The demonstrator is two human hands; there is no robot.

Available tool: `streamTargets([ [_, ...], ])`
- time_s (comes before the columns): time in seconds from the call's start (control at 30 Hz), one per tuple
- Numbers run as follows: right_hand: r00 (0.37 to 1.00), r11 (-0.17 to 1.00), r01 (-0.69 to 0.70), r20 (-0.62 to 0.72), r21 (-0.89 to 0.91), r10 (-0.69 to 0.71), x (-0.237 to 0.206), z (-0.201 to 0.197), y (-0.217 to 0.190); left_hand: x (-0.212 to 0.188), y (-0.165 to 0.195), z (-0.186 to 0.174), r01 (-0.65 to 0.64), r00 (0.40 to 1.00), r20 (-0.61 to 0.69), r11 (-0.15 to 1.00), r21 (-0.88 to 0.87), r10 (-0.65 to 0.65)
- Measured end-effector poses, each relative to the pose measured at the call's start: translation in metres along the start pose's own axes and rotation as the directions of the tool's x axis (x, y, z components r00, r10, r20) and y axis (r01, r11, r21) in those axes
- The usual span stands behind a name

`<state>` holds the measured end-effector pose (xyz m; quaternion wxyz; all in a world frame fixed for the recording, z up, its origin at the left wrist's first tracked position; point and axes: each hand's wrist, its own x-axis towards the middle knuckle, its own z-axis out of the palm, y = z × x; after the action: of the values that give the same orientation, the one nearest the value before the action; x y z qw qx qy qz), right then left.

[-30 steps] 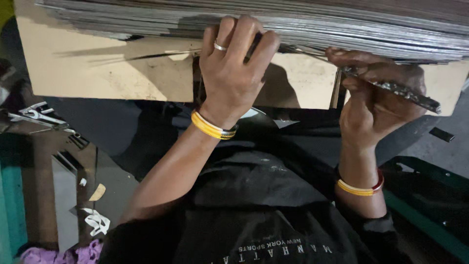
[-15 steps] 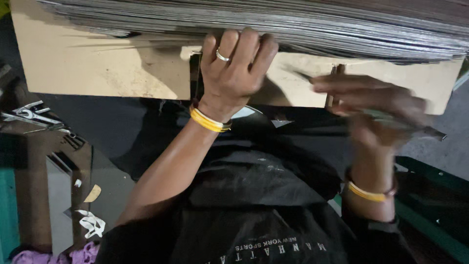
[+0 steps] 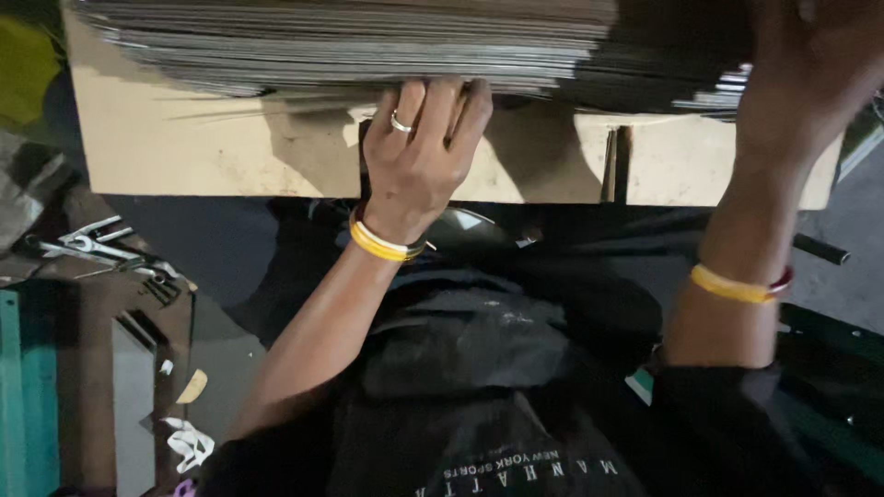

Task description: The person squares a large bundle of thin wooden strips resting on a wooden jig, pressing and tapping the ends to line them up. They use a flat metal blade to even the edges of the stack, reposition the bundle, and repeat the alignment on the other side.

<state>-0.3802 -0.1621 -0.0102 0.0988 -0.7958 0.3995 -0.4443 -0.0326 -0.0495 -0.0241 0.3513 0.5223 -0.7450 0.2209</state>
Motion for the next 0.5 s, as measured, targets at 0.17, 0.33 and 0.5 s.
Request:
streamTargets([
  [0.17,0.979,0.94,-0.178,-0.145,-0.291,0.14,-0.066,0.015,-0.051,-0.025,-0.016,-0.017,0.058,0.996,0.061,0.998,-0.011,-0.058],
  [0.33,0.988,0.854,0.026,0.142,-0.52,0.056,-0.086,0.028,-0.067,-0.041,-0.034,-0.023,0.133,0.988,0.063,0.988,0.08,-0.139],
  [0.5,0.999,0.92,0.035,0.048,-0.389,-0.018,-0.084,0.03,-0.056,-0.04,-0.041,-0.02,0.13,0.986,0.099,0.99,0.06,-0.135],
])
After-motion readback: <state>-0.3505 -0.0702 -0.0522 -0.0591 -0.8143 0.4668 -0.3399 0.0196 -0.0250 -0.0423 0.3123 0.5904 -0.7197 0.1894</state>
